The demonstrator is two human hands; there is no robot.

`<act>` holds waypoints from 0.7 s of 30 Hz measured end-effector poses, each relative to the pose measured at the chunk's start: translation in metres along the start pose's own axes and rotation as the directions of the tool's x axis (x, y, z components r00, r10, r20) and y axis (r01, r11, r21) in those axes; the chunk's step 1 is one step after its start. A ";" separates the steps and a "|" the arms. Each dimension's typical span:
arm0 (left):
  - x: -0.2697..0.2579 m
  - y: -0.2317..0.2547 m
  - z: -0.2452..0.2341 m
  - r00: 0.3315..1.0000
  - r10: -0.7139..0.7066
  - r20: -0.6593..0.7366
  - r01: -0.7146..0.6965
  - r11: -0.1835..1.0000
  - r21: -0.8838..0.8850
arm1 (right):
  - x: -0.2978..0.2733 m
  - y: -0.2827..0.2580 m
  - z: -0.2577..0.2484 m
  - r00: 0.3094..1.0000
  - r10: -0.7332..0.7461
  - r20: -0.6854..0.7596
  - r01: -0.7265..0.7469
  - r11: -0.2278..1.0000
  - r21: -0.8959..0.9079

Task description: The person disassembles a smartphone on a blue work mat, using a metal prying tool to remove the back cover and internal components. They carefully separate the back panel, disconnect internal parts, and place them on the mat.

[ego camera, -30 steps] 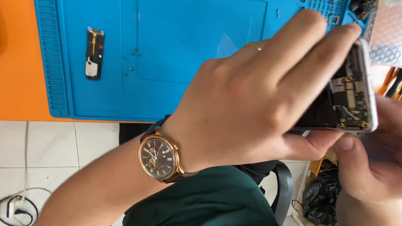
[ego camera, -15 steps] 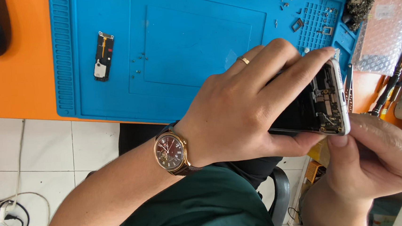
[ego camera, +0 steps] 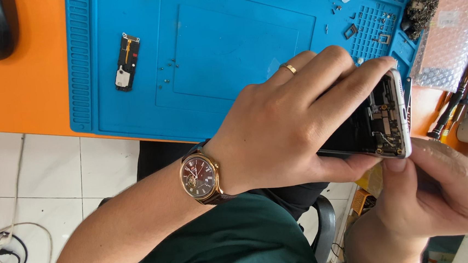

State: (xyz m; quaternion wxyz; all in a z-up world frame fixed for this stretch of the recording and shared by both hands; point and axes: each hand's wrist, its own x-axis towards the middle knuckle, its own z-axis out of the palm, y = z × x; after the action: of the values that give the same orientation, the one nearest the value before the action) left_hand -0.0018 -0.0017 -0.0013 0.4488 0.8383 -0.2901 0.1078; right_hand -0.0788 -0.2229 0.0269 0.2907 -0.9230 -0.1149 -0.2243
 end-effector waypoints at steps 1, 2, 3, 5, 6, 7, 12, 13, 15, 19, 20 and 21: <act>0.000 0.000 0.000 1.000 -0.004 0.006 0.004 1.000 0.005 | -0.001 -0.001 0.001 1.000 0.001 -0.023 -0.001 1.000 -0.006; 0.000 0.001 0.002 1.000 -0.004 0.005 0.004 1.000 0.004 | -0.005 -0.004 0.002 1.000 0.001 -0.022 -0.001 1.000 -0.006; 0.000 0.001 0.004 1.000 0.019 -0.009 -0.019 1.000 0.014 | -0.009 -0.007 0.004 0.994 0.073 -0.080 -0.074 0.997 -0.015; 0.000 0.002 0.006 0.999 0.041 -0.024 -0.041 0.999 0.024 | -0.013 -0.013 0.008 0.980 0.143 -0.137 -0.147 0.989 -0.019; 0.000 0.002 0.006 0.998 0.038 -0.043 -0.036 0.999 0.035 | -0.013 -0.016 0.009 0.976 0.156 -0.154 -0.166 0.985 -0.054; 0.000 0.003 0.006 0.998 0.034 -0.061 -0.032 0.998 0.045 | -0.014 -0.018 0.011 0.971 0.168 -0.172 -0.185 0.979 -0.087; 0.001 0.001 0.010 0.997 0.053 -0.050 -0.050 0.997 0.063 | -0.012 -0.026 0.011 0.971 0.174 -0.164 -0.192 0.976 -0.106; 0.001 0.001 0.010 0.997 0.063 -0.042 -0.060 0.995 0.082 | -0.011 -0.027 0.011 0.974 0.171 -0.148 -0.189 0.975 -0.117; 0.001 -0.001 0.012 0.997 0.064 -0.035 -0.061 0.995 0.073 | -0.011 -0.026 0.011 0.974 0.169 -0.148 -0.187 0.976 -0.116; 0.003 -0.001 0.009 0.997 0.065 -0.038 -0.063 0.996 0.058 | -0.011 -0.027 0.011 0.969 0.191 -0.156 -0.210 0.970 -0.119; 0.004 -0.001 0.008 0.997 0.065 -0.038 -0.062 0.996 0.058 | -0.010 -0.027 0.011 0.969 0.190 -0.155 -0.210 0.970 -0.119; 0.004 0.000 0.007 0.996 0.066 -0.054 -0.063 0.997 0.048 | -0.010 -0.028 0.011 0.970 0.185 -0.156 -0.205 0.971 -0.123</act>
State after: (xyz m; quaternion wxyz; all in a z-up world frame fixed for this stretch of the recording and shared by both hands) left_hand 0.0012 -0.0093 -0.0039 0.4337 0.8353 -0.3018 0.1523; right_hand -0.0933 -0.1944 0.0278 0.2544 -0.9291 0.0133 -0.2680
